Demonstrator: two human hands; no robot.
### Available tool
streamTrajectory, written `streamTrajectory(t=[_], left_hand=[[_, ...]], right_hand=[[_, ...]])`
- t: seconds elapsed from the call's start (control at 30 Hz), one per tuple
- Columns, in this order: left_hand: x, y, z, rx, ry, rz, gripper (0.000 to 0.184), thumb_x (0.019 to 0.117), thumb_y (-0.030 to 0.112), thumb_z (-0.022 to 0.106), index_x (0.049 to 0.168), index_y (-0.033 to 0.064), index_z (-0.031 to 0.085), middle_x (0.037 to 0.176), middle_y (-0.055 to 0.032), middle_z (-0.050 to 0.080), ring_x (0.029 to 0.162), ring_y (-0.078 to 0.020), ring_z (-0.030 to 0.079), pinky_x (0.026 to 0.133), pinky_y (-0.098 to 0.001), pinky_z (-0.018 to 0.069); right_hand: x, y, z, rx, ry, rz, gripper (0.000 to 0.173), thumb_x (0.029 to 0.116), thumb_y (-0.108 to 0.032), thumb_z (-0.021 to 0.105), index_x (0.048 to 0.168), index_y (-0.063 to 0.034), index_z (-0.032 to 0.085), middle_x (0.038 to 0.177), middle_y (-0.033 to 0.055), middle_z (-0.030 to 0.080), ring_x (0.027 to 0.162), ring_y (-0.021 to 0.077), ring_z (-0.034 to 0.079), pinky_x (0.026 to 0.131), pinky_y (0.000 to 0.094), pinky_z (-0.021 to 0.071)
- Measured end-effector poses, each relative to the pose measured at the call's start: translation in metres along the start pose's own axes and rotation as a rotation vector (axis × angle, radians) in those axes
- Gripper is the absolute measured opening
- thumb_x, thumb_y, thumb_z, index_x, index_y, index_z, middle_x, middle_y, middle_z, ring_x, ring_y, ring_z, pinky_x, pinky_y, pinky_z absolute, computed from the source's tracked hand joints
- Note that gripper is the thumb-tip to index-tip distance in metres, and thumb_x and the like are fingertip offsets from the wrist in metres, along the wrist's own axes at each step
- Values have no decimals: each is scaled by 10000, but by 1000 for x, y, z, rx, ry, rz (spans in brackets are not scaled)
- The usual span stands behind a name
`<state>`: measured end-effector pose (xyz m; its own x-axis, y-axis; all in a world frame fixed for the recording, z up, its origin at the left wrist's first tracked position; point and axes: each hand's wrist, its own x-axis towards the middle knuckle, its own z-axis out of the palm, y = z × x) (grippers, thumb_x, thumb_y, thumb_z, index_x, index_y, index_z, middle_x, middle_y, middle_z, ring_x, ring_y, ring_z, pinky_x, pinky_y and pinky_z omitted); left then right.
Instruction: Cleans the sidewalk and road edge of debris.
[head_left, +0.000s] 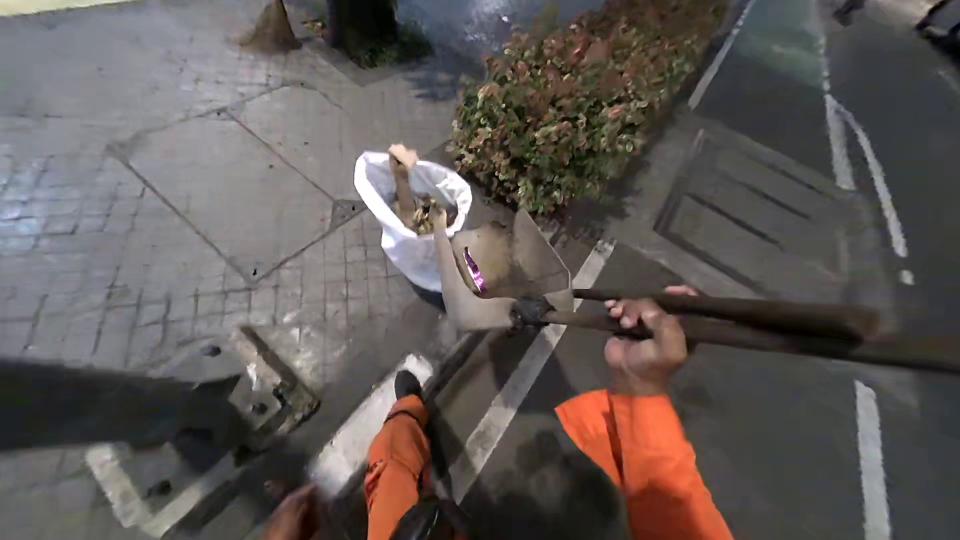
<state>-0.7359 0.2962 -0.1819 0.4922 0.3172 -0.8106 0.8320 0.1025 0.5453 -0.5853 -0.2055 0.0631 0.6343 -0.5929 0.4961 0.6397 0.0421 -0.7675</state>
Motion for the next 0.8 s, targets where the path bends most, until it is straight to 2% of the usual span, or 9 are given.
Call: streamTrajectory(t=[0.1, 0.2, 0.27, 0.33, 0.4, 0.5, 0.6, 0.73, 0.8], left_hand=[[-116, -15, 67, -6, -541, 92, 376, 1097, 282, 369, 1131, 61, 672, 792, -3, 675, 622, -83, 611, 560, -250, 532], [-199, -42, 134, -211, -962, -68, 730, 1070, 584, 123, 1472, 70, 451, 1176, -121, 712, 1017, -227, 709, 862, -401, 595], [-235, -67, 168, -581, -794, -227, 677, 1053, 632, 217, 1284, 91, 552, 1010, -102, 715, 892, -207, 705, 773, -378, 599], [-232, -115, 173, -778, -445, -342, 334, 1079, 380, 405, 1044, 99, 581, 800, -48, 628, 684, -151, 629, 611, -316, 555], [-203, -179, 139, -799, -248, -445, 132, 1013, 187, 478, 1048, 72, 533, 804, -70, 585, 649, -169, 594, 581, -326, 539], [-179, -262, 44, -490, -183, -387, 119, 1026, 85, 463, 1081, 7, 535, 815, -74, 580, 652, -127, 572, 593, -266, 520], [-151, -338, -64, 12, -222, -306, 231, 1069, 49, 437, 1227, -81, 546, 990, -109, 588, 799, -108, 551, 751, -250, 493], [-96, -453, -187, 24, -91, -367, 348, 1026, 12, 510, 1359, -85, 488, 1173, -197, 615, 969, -207, 607, 888, -352, 516], [-72, -494, -239, -108, -25, -376, 164, 1021, 33, 445, 1165, -14, 506, 875, -83, 559, 686, -124, 552, 635, -274, 507]], right_hand=[[-147, -16, -38, 37, -55, -5, 322, 869, -114, 687, 1157, -234, 606, 719, -66, 673, 729, 137, 694, 879, 426, 600], [-287, -45, -51, -79, -97, 112, 423, 878, -149, 743, 1250, -212, 553, 843, -64, 715, 876, 145, 718, 940, 417, 587], [-364, -72, -61, -167, -233, 302, 527, 879, -242, 775, 1325, -165, 504, 1001, -25, 741, 1032, 173, 715, 976, 408, 581], [-413, -103, -88, -60, -474, 669, 678, 871, -305, 790, 1410, -104, 433, 1338, 78, 673, 1282, 233, 619, 1107, 424, 506], [-435, -116, -125, 169, -464, 1024, 494, 975, -329, 669, 1397, -112, 531, 1399, 81, 635, 1258, 213, 626, 1069, 385, 519], [-461, -117, -187, 188, -207, 1261, 708, 1039, -637, 145, 1105, -106, 609, 1197, 200, 718, 1177, 389, 667, 1012, 518, 539], [-509, -150, -217, 11, -349, 1460, 435, 1015, -474, 469, 954, -118, 712, 1085, 164, 760, 1080, 367, 720, 906, 485, 606], [-619, -189, -210, -550, -678, 1897, 333, 961, -110, 466, 1285, -38, 498, 1239, 160, 671, 1032, 253, 693, 821, 427, 590], [-693, -183, -198, -767, -545, 1987, 536, 1029, -48, 477, 1541, -132, 340, 1271, 227, 627, 908, 319, 697, 743, 479, 590]])
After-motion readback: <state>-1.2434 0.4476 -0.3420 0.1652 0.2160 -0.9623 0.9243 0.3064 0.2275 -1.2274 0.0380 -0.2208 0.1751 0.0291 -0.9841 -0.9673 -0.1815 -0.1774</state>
